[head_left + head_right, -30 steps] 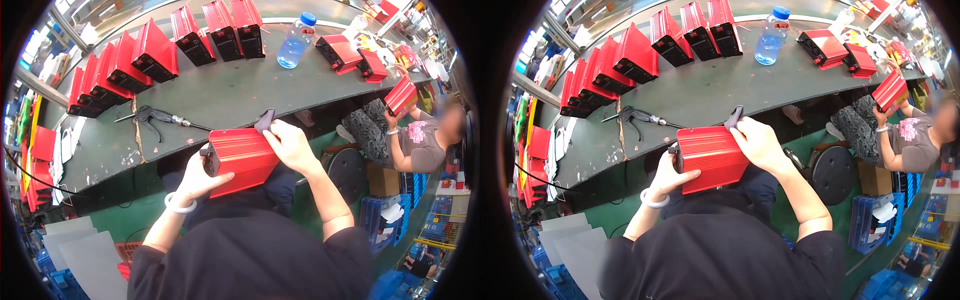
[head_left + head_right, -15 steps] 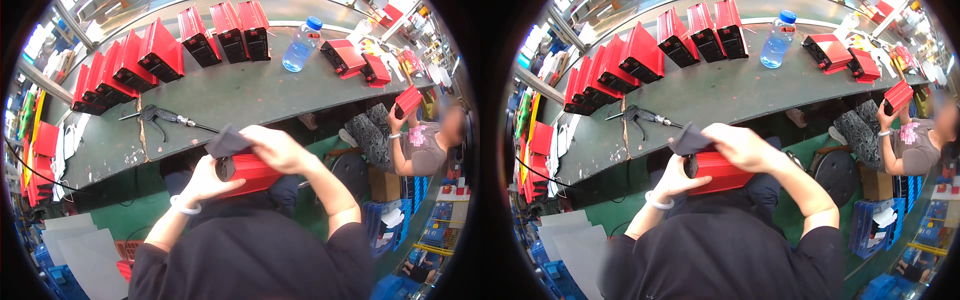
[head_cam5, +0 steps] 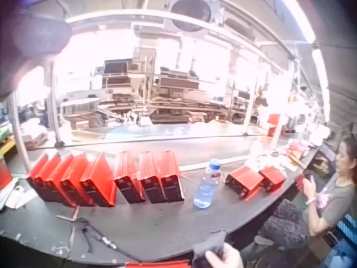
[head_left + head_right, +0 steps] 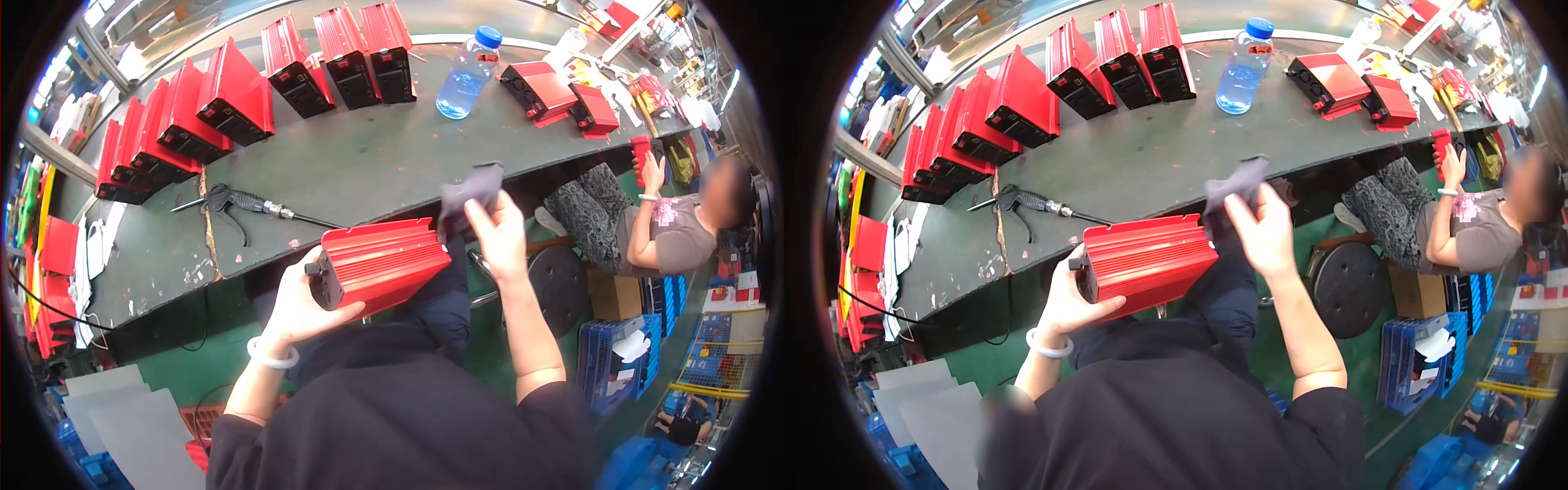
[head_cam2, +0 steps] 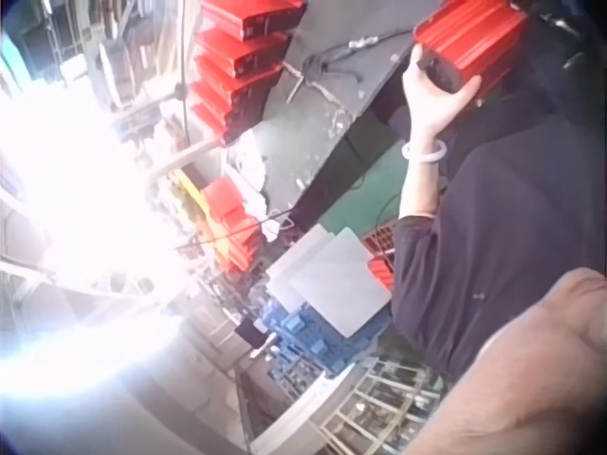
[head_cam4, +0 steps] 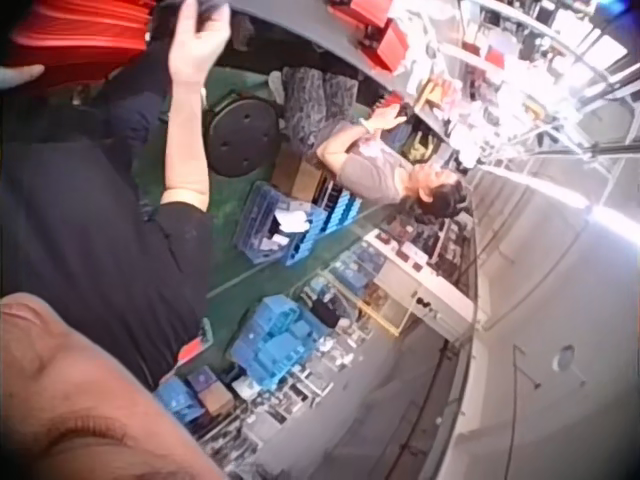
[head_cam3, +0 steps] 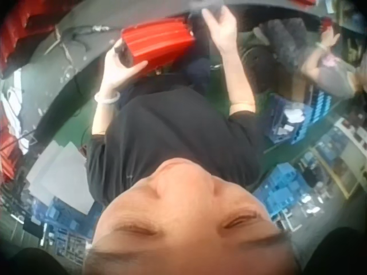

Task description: Cleaning and inspecting red metal electronic power inverter casings at a factory workstation using a cloth and air duster.

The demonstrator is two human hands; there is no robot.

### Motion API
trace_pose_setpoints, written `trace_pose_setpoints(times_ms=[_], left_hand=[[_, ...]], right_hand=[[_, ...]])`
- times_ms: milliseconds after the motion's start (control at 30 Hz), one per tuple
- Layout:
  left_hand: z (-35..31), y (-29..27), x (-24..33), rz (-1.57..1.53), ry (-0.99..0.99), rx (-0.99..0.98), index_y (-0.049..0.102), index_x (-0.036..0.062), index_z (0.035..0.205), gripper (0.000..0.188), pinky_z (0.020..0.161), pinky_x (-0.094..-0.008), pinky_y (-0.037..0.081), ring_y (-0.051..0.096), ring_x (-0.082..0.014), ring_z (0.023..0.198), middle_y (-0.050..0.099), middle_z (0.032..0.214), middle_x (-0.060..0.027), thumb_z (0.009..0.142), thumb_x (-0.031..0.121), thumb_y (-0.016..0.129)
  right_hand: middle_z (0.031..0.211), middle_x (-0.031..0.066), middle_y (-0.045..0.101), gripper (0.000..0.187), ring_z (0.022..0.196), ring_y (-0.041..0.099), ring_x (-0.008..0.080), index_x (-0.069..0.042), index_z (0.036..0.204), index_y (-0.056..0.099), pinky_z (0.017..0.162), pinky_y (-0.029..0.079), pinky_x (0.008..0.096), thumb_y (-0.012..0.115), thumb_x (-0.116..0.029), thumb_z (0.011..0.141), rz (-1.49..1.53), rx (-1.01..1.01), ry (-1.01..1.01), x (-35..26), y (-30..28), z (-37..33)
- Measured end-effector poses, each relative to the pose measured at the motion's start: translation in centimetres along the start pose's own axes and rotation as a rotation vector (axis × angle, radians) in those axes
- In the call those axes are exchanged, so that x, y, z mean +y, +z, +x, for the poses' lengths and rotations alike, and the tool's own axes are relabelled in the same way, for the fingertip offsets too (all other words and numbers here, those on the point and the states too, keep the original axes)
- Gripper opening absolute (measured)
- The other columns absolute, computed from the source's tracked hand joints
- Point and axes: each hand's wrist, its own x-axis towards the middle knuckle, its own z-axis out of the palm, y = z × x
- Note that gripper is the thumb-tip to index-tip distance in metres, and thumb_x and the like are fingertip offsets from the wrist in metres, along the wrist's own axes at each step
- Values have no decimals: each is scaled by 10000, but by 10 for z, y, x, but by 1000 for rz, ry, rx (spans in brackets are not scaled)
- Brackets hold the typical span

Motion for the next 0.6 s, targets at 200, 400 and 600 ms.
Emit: trace_pose_setpoints(times_ms=[200,400,600], left_hand=[[0,4,4,63,29,4,545,-3,1146,633,840,-309,484,645,-197,900,664,982,-119,605,217,788],[-1,7,-1,208,34,30,554,15,1051,569,755,-322,515,671,-266,810,664,877,-134,589,250,791],[1,18,-5,61,-33,9,555,17,1051,539,787,-308,499,645,-192,829,655,896,-99,609,211,795]], right_hand=[[663,106,547,107,637,509,303,-24,731,574,628,401,382,673,-63,722,-828,-178,-523,-17,21,-22],[642,97,524,214,614,474,287,-42,615,498,645,378,361,686,-63,715,-866,-216,-544,-22,40,-25],[852,103,629,143,835,575,278,-43,716,566,803,388,392,663,-136,764,-674,-319,-647,-37,71,-26]])
